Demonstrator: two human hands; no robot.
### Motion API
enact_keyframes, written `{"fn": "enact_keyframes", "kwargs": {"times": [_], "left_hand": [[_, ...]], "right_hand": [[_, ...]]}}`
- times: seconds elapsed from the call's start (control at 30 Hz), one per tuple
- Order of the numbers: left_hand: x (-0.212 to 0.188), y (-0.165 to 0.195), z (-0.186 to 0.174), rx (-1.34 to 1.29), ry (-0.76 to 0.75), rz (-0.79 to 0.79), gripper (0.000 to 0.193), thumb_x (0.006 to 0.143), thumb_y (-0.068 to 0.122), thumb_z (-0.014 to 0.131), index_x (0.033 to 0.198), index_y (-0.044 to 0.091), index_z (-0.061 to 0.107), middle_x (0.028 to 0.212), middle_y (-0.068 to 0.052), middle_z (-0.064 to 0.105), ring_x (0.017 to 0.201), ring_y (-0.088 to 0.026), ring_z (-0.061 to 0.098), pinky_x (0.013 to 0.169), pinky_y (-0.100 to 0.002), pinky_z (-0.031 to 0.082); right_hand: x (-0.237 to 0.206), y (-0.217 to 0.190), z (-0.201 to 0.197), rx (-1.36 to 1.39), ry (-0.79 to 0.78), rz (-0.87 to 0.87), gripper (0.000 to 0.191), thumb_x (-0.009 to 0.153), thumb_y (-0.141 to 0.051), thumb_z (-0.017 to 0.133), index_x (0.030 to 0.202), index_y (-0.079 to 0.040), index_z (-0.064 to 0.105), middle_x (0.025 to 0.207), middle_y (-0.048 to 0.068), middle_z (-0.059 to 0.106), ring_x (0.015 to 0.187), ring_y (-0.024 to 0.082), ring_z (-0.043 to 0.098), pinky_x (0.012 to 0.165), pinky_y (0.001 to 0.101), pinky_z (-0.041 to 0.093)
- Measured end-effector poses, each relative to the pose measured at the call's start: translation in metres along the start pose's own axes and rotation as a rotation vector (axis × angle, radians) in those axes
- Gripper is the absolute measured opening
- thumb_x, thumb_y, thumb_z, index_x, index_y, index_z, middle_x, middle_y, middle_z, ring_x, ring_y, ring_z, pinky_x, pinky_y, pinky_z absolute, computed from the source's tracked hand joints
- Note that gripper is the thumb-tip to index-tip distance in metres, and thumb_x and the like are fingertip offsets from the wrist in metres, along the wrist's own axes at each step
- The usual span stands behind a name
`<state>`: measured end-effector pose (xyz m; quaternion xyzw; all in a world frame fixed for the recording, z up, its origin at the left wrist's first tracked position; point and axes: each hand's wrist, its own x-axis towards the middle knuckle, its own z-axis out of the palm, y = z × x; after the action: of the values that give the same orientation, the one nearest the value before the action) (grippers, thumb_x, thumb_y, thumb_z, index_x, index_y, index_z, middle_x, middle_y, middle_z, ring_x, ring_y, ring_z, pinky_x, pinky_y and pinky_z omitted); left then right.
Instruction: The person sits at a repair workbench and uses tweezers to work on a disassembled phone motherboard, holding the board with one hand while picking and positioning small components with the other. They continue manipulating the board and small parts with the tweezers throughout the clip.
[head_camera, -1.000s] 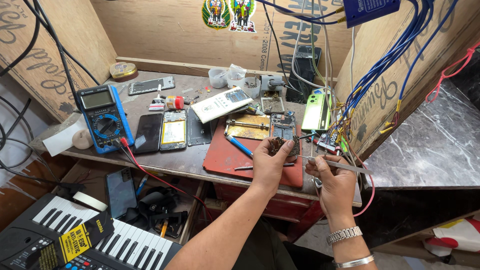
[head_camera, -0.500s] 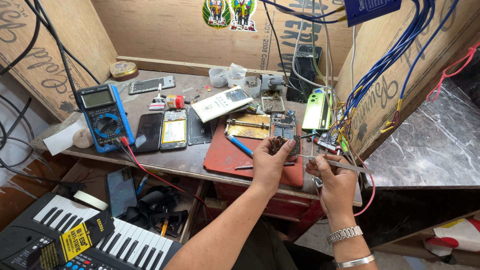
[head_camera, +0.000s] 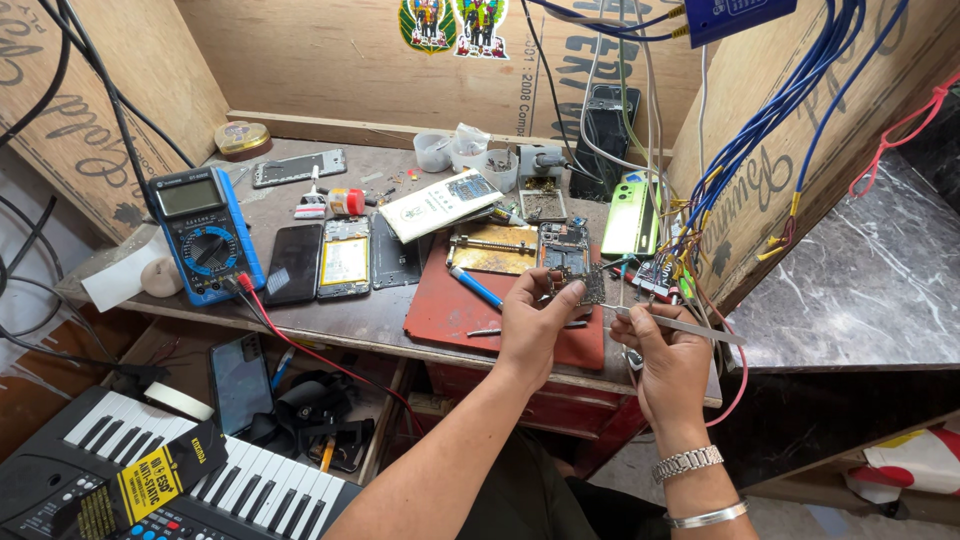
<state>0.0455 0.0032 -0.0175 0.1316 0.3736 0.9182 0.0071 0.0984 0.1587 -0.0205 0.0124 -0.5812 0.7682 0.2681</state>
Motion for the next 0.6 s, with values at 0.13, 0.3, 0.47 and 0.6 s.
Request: {"fn": "enact_keyframes", "kwargs": {"times": [0.13,0.3,0.47,0.6], "left_hand": [[0.0022,-0.003,-0.0029,0.0,0.03,-0.013,0.016,0.099,0.011,0.068,0.111,0.003,0.063,0.104,-0.005,0.068,0.091,-0.012,0.068,0.08,-0.029,0.061],[0.0024,-0.0015,-0.0038,-0.019,0.037,-0.029,0.015,0.099,0.011,0.066,0.111,0.003,0.062,0.104,-0.005,0.067,0.09,-0.012,0.069,0.078,-0.031,0.062],[0.0013,0.0041,-0.0021,-0.024,0.027,-0.059,0.024,0.095,0.01,0.069,0.116,0.003,0.059,0.105,-0.005,0.066,0.091,-0.012,0.068,0.077,-0.032,0.064],[0.0003,0.004,-0.0009,0.021,0.01,-0.01,0.037,0.089,0.004,0.077,0.119,0.002,0.056,0.107,-0.006,0.066,0.093,-0.012,0.068,0.078,-0.03,0.063]], "right_hand": [[0.0002,0.0019,-0.006,0.113,0.034,0.008,0.011,0.099,-0.004,0.064,0.106,0.003,0.059,0.094,0.013,0.07,0.081,0.023,0.075,0.075,0.0367,0.066],[-0.0007,0.004,-0.0071,0.12,0.011,-0.004,0.01,0.102,-0.005,0.064,0.106,0.003,0.059,0.092,0.017,0.072,0.078,0.023,0.073,0.075,0.0342,0.064],[-0.0028,0.001,-0.0041,0.111,0.016,0.0,0.011,0.101,-0.006,0.064,0.105,0.003,0.06,0.092,0.016,0.072,0.079,0.022,0.073,0.076,0.0329,0.064],[-0.0023,0.0002,-0.002,0.121,0.017,-0.001,0.01,0.101,-0.006,0.064,0.105,0.002,0.06,0.092,0.017,0.072,0.078,0.022,0.073,0.076,0.0327,0.063]]}}
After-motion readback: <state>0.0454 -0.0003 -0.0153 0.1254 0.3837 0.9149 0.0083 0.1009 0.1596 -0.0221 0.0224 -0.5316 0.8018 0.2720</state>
